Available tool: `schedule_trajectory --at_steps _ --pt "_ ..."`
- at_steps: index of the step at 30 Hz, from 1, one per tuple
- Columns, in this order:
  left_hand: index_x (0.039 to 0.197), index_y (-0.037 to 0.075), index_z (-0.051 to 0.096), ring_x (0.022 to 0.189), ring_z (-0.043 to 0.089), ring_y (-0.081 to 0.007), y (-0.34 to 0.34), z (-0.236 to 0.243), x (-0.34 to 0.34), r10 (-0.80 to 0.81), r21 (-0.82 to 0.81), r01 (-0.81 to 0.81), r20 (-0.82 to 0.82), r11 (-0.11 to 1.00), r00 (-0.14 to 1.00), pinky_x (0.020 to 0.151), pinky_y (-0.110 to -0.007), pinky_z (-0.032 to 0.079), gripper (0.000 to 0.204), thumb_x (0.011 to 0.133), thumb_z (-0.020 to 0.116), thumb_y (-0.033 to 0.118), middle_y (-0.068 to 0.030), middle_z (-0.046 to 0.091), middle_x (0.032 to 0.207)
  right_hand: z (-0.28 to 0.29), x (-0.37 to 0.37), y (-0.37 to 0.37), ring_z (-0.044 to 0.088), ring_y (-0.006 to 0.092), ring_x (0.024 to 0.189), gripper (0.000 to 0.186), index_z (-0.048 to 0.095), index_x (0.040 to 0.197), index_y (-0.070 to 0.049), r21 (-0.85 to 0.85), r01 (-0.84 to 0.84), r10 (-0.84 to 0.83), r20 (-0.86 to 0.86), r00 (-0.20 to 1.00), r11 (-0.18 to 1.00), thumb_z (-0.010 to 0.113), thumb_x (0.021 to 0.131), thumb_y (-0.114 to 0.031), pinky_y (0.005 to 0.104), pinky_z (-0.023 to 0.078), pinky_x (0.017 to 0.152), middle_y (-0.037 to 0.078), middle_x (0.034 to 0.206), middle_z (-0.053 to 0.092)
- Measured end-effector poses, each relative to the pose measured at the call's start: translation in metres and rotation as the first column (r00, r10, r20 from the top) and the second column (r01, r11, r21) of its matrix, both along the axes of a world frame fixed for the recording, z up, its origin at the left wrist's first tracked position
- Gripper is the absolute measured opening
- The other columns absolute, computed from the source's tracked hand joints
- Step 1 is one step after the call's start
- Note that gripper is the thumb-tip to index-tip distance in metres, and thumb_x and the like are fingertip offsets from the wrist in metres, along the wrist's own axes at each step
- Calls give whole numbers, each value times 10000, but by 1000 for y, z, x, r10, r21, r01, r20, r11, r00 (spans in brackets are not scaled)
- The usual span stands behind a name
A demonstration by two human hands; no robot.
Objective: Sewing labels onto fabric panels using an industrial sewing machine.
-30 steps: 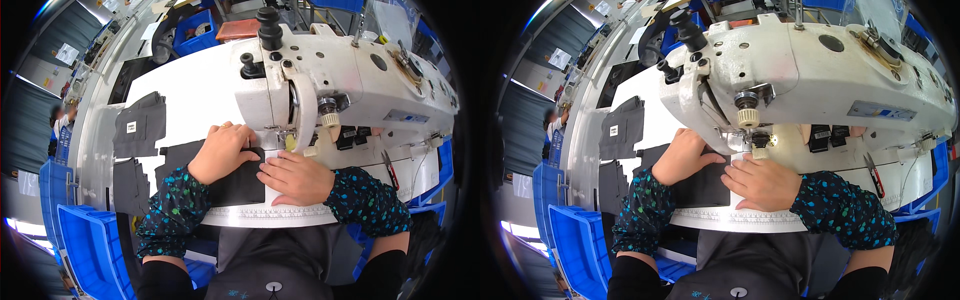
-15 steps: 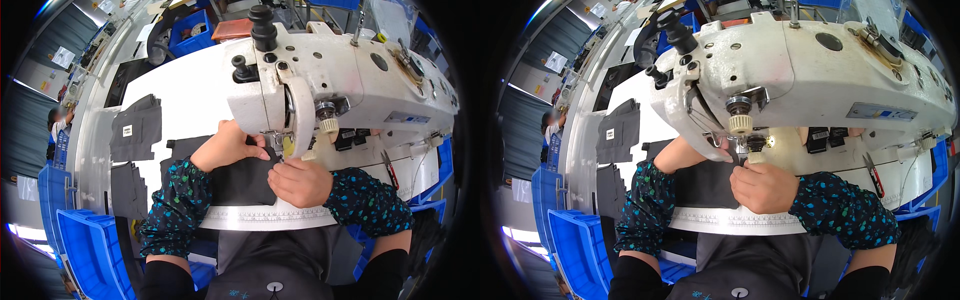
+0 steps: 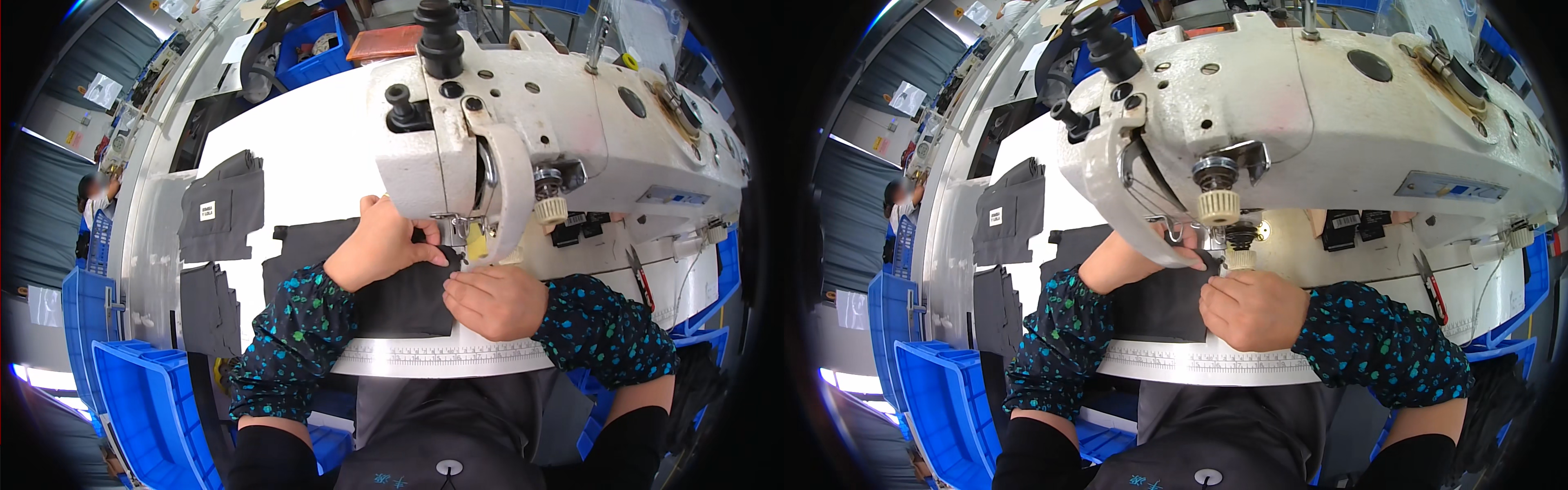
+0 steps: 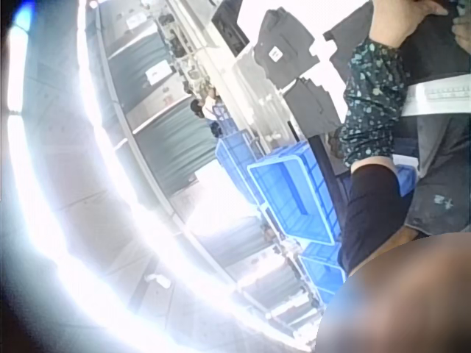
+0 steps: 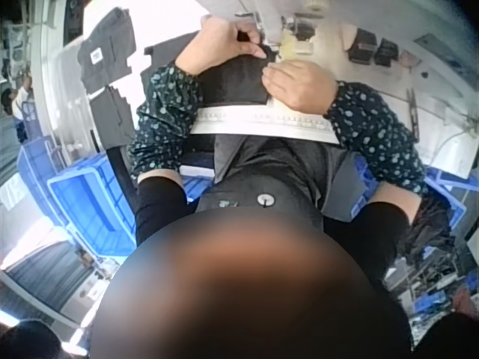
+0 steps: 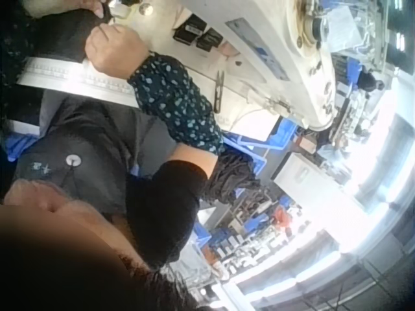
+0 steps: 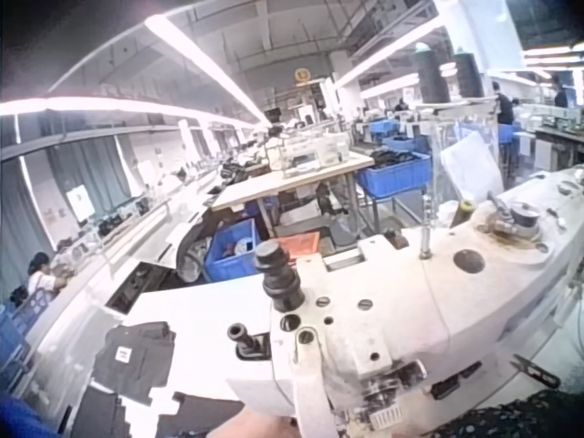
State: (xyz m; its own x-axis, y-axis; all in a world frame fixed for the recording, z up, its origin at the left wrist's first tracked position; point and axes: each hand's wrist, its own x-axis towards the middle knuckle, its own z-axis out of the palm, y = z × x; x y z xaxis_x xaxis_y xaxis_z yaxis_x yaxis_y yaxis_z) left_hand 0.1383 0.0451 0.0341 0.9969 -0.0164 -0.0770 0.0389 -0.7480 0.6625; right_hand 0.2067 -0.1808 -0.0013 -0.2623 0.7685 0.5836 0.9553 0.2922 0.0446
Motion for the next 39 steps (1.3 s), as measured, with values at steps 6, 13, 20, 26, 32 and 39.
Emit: schedule_trajectory --at_steps 6,13,20,26,32,39 --pt "762 153 696 1028 565 -274 -1 -3 -6 7 24 -8 53 1000 999 841 -453 318 208 719 877 247 -20 638 797 0 0 0 703 244 941 216 688 939 9 -6 0 0 -22 1000 1000 648 779 -131 326 586 816 122 996 703" --pt "790 134 716 1035 554 -313 -10 -6 -12 50 110 -63 123 992 991 845 -481 328 106 818 782 211 -61 632 811 2 -1 -1 707 245 942 213 684 925 0 -17 20 -21 -51 998 1000 651 762 -132 324 593 811 121 990 700" --pt "806 108 732 940 583 -327 -17 -4 -12 56 201 -82 134 976 989 877 -481 320 94 859 738 185 -102 656 797 1 -2 -3 713 255 927 239 693 930 9 -2 59 -59 -32 998 998 651 751 -143 326 598 814 138 983 705" --pt "807 99 735 922 593 -326 -19 -1 -13 50 251 -87 151 964 987 879 -479 321 95 852 743 182 -94 666 775 1 -2 -3 715 266 931 249 701 934 17 1 52 -52 -7 999 999 641 757 -147 330 598 819 153 990 711" --pt "944 134 747 941 626 -307 -12 -6 -5 83 147 -104 138 984 987 872 -488 335 131 827 763 192 -70 700 826 1 0 -3 704 247 927 254 698 952 17 -9 71 -70 10 997 997 640 767 -147 320 591 788 144 999 702" --pt "1082 215 752 993 665 -309 2 -22 14 -10 216 -43 238 976 971 867 -505 428 306 781 801 237 -32 730 1009 5 6 -7 694 213 927 236 707 994 -23 -80 171 -171 15 985 982 657 783 -116 319 578 711 97 1049 693"
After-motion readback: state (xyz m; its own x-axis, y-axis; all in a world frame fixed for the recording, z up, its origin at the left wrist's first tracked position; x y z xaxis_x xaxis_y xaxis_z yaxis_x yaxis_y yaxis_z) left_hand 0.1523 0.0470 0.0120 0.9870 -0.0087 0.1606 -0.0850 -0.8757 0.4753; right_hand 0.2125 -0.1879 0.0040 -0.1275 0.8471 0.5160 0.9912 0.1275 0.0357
